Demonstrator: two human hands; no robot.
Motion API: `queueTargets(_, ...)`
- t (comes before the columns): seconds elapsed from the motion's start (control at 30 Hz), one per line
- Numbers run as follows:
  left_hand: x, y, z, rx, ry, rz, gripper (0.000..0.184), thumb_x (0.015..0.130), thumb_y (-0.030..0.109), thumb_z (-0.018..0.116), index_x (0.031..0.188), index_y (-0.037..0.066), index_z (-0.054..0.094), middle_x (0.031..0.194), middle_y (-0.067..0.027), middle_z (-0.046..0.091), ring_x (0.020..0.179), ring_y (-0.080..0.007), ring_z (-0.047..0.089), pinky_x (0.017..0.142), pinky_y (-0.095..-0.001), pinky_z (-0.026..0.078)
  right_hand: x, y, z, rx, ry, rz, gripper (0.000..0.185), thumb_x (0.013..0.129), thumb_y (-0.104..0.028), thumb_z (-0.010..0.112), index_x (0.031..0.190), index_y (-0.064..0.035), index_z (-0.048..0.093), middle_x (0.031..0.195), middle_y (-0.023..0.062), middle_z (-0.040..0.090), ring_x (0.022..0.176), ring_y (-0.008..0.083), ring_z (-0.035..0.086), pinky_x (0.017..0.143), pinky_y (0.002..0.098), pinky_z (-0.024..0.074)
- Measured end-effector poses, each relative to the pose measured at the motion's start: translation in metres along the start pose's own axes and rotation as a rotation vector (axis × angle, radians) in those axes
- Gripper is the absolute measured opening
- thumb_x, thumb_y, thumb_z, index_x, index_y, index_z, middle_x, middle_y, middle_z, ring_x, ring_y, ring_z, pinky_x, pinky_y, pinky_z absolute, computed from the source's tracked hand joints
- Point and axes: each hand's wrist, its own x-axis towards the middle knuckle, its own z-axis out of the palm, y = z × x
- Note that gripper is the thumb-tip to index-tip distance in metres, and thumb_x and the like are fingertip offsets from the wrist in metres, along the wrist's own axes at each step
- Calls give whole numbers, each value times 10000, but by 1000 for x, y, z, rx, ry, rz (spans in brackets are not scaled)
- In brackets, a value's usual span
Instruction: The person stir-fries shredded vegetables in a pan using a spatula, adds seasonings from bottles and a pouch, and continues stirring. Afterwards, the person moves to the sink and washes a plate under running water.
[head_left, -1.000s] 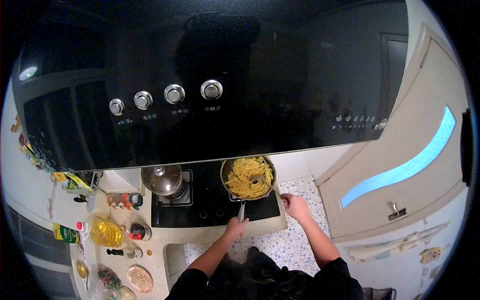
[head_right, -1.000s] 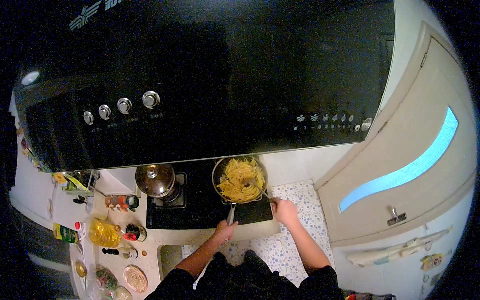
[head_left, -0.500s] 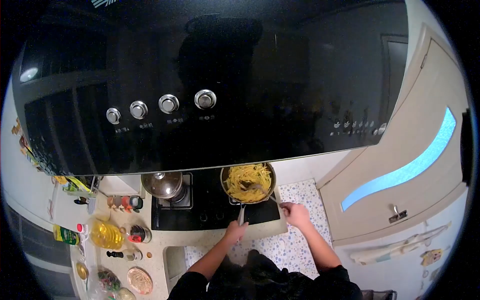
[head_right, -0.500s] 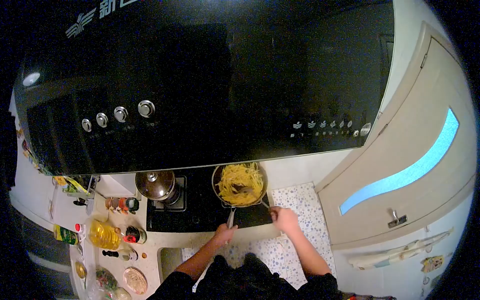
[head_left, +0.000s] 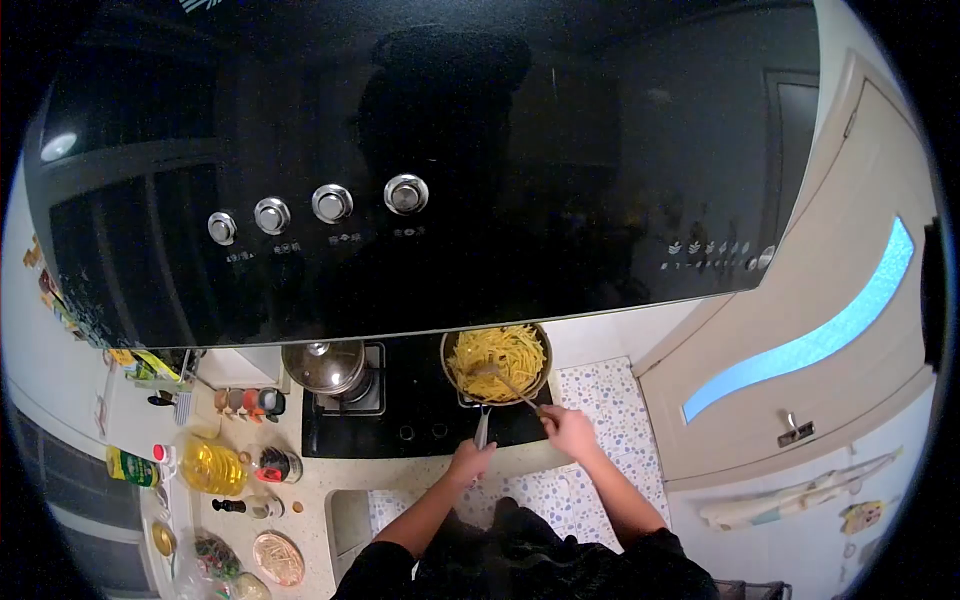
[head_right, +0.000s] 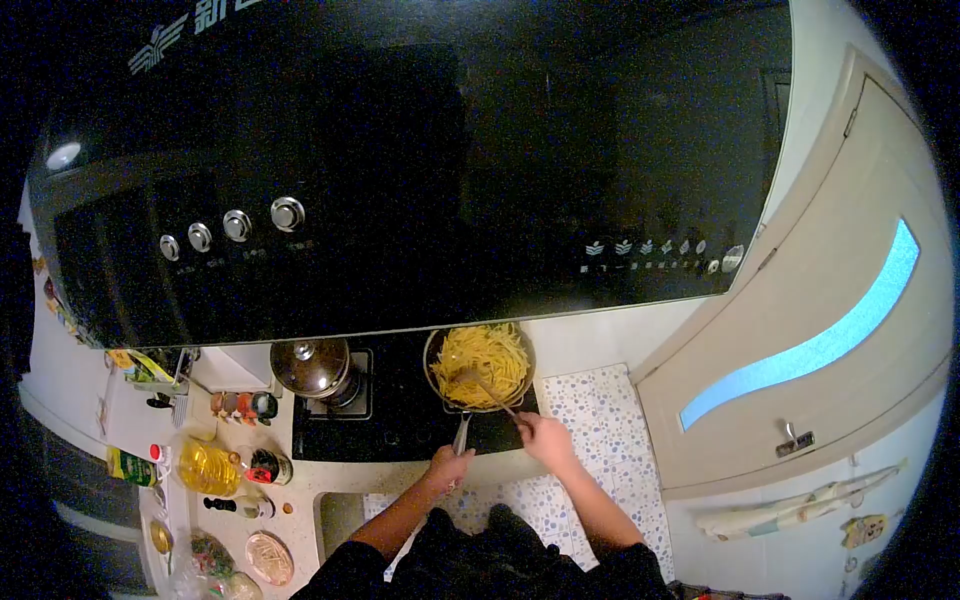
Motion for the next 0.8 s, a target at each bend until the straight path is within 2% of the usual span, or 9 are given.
queueTargets(0.1, 5, -5, 2, -7, 10, -2, 483, 922, 398, 641, 1043, -66, 584, 656, -117, 600, 505, -224, 597, 451, -392, 466, -8, 15, -40, -125, -101, 46, 241, 860, -214, 627, 1070, -176, 738, 895, 139, 720, 772, 345, 693, 721, 442, 573)
queueTargets(0.2, 13, -11, 4, -12, 27, 42, 510, 917, 393, 653, 1030, -98, 579, 646, -124, 596, 498, -227, 601, 458, -389, 471, 11, 20, -56, -193, -37, 0, 253, 852, -196, 605, 1071, -165, 726, 843, 138, 717, 772, 352, 689, 695, 456, 566)
queueTargets(0.3, 21, -17, 7, 14, 49, 44, 510, 915, 382, 663, 1013, -112, 582, 641, -125, 597, 493, -231, 605, 464, -385, 478, 37, 28, -19, -180, 40, 10, 255, 859, -201, 606, 1081, -142, 719, 844, 169, 710, 774, 374, 686, 699, 468, 565)
queueTargets(0.43, 20, -19, 10, -38, 76, 92, 494, 918, 367, 666, 1016, -110, 585, 641, -120, 598, 483, -225, 594, 454, -381, 465, 51, 19, 36, 25, 127, -21, 253, 868, -216, 620, 1080, -109, 708, 810, 205, 690, 768, 404, 673, 713, 494, 557)
queueTargets(0.53, 33, -29, 11, -79, 19, 90, 483, 918, 359, 669, 1024, -104, 582, 641, -117, 593, 470, -217, 574, 436, -378, 439, 30, -6, 19, -40, -24, 51, 251, 868, -193, 611, 1089, -141, 718, 861, 165, 709, 779, 372, 681, 716, 461, 560)
queueTargets(0.6, 28, -24, 12, -99, 66, 86, 418, 932, 359, 659, 793, -20, 552, 545, -91, 563, 427, -217, 552, 446, -391, 448, 14, -10, -5, -66, -72, 27, 251, 867, -198, 612, 1087, -153, 723, 861, 159, 711, 775, 367, 682, 711, 456, 562)
queueTargets(0.63, 24, -21, 11, -110, 90, 84, 443, 940, 359, 654, 678, 22, 537, 497, -78, 548, 406, -218, 540, 451, -398, 452, 11, -5, -15, -93, -85, 26, 248, 867, -202, 610, 1083, -159, 725, 862, 155, 712, 774, 364, 683, 709, 455, 562)
queueTargets(0.73, 14, -13, 9, -68, 86, 67, 451, 942, 366, 653, 679, 23, 527, 505, -77, 546, 401, -215, 533, 444, -408, 442, 11, 18, -41, -168, -87, 17, 240, 868, -211, 603, 1070, -172, 728, 865, 144, 715, 773, 358, 684, 702, 454, 563)
queueTargets(0.8, 9, -10, 6, -76, 48, 53, 414, 927, 350, 664, 940, -48, 551, 613, -96, 566, 438, -205, 536, 426, -375, 422, 22, 26, -47, -205, -32, -5, 234, 870, -215, 598, 1061, -174, 727, 866, 139, 716, 772, 357, 685, 697, 457, 563)
